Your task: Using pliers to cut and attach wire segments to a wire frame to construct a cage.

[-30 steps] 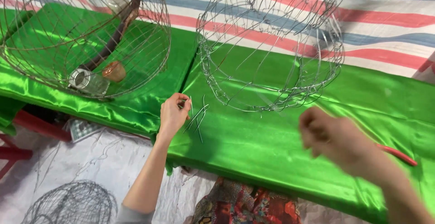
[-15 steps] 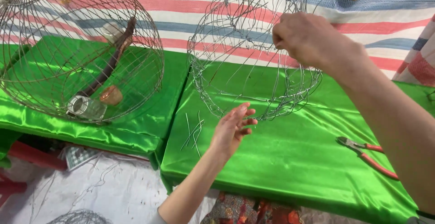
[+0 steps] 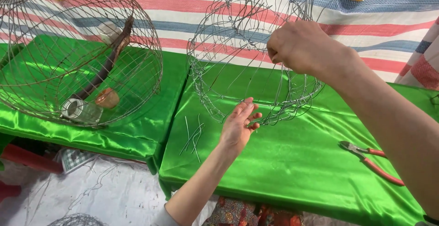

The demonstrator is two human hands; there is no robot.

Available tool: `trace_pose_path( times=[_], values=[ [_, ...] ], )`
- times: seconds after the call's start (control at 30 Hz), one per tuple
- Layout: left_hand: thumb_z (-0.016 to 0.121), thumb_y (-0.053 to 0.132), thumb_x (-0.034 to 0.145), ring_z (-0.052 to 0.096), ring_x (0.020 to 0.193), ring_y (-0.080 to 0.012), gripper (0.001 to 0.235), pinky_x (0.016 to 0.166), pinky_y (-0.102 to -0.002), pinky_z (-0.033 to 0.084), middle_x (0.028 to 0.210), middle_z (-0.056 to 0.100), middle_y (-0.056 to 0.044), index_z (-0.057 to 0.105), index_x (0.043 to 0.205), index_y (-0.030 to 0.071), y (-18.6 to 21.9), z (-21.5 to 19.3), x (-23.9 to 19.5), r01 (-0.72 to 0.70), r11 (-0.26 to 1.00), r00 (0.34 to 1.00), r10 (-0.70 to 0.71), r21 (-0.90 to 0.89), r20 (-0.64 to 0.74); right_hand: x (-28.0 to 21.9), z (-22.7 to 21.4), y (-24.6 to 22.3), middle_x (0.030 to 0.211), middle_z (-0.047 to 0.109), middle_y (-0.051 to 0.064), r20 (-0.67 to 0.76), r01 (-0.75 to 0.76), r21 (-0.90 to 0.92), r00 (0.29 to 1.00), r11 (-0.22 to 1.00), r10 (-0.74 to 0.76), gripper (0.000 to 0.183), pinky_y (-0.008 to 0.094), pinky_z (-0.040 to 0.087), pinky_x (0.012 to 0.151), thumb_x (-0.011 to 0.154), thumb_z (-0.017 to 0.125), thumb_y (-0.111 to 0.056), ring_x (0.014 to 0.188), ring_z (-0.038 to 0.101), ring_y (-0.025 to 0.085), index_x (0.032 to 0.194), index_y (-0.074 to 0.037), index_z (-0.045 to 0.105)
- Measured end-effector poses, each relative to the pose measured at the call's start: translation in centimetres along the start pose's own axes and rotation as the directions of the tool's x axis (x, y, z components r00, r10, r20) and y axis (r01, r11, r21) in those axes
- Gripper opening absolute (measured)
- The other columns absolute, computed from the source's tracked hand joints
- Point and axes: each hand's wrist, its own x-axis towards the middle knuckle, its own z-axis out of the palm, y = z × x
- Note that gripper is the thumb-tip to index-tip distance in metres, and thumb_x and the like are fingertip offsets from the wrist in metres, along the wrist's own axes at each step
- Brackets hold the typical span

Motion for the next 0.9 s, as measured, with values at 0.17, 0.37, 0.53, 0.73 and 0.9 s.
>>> trace_pose_path(
  times=[0.17,0.37,0.53,0.73,0.9],
  values=[
    [0.058,0.011,0.101,0.062,0.103,-0.0222,0.022,0.082,-0.034,0.046,0.123,0.070,-0.010,0.071,0.118,0.009,-0.6,-0.6,0.8,-0.040,0.998,0.995,0.035,0.053,0.093,0.0,-1.2,-0.1,0.094,0.078,0.000,0.052,-0.016,0.008,0.998,1.000,0.016,0.010,0.041,0.053,0.069,0.096,0.070,-0.023,0.091,0.071,0.022,0.101,-0.019,0.078],
    [0.065,0.002,0.096,0.059,0.091,-0.0188,0.022,0.077,-0.028,0.049,0.107,0.071,-0.011,0.072,0.117,0.003,-1.4,-0.5,1.5,-0.112,0.993,0.990,0.109,0.030,0.090,0.8,-0.8,-0.2,0.087,0.076,0.000,0.052,-0.020,0.004,0.998,1.000,0.020,0.009,0.039,0.051,0.063,0.097,0.067,-0.018,0.085,0.070,0.020,0.095,-0.016,0.076],
    [0.068,0.000,0.094,0.056,0.085,-0.0176,0.017,0.077,-0.029,0.050,0.103,0.072,-0.011,0.074,0.110,0.001,-2.2,-0.5,2.2,-0.140,0.990,0.990,0.139,0.026,0.039,1.2,2.0,0.4,0.093,0.072,0.005,-0.088,0.044,-0.103,0.995,0.994,-0.053,0.029,0.042,0.062,0.071,0.092,0.059,0.010,0.087,0.069,0.025,0.107,-0.011,0.072],
    [0.082,0.010,0.088,0.064,0.080,-0.0120,0.025,0.067,-0.020,0.055,0.108,0.076,-0.015,0.076,0.110,0.001,-3.3,-0.3,2.4,-0.343,0.936,0.939,0.345,0.080,0.000,1.8,6.7,1.6,0.089,0.054,0.002,-0.475,0.080,-0.236,0.860,0.968,-0.187,0.014,0.042,0.048,0.048,0.092,0.054,-0.006,0.052,0.059,0.026,0.081,-0.014,0.059],
    [0.079,0.011,0.090,0.063,0.079,-0.0132,0.023,0.069,-0.022,0.055,0.106,0.075,-0.017,0.076,0.110,0.001,-3.0,-0.1,2.0,-0.349,0.929,0.936,0.352,0.120,-0.001,0.4,5.5,0.9,0.095,0.050,0.005,-0.507,0.087,-0.153,0.848,0.984,-0.154,0.014,0.046,0.046,0.044,0.093,0.048,-0.003,0.048,0.057,0.032,0.087,-0.008,0.060]
  ],
)
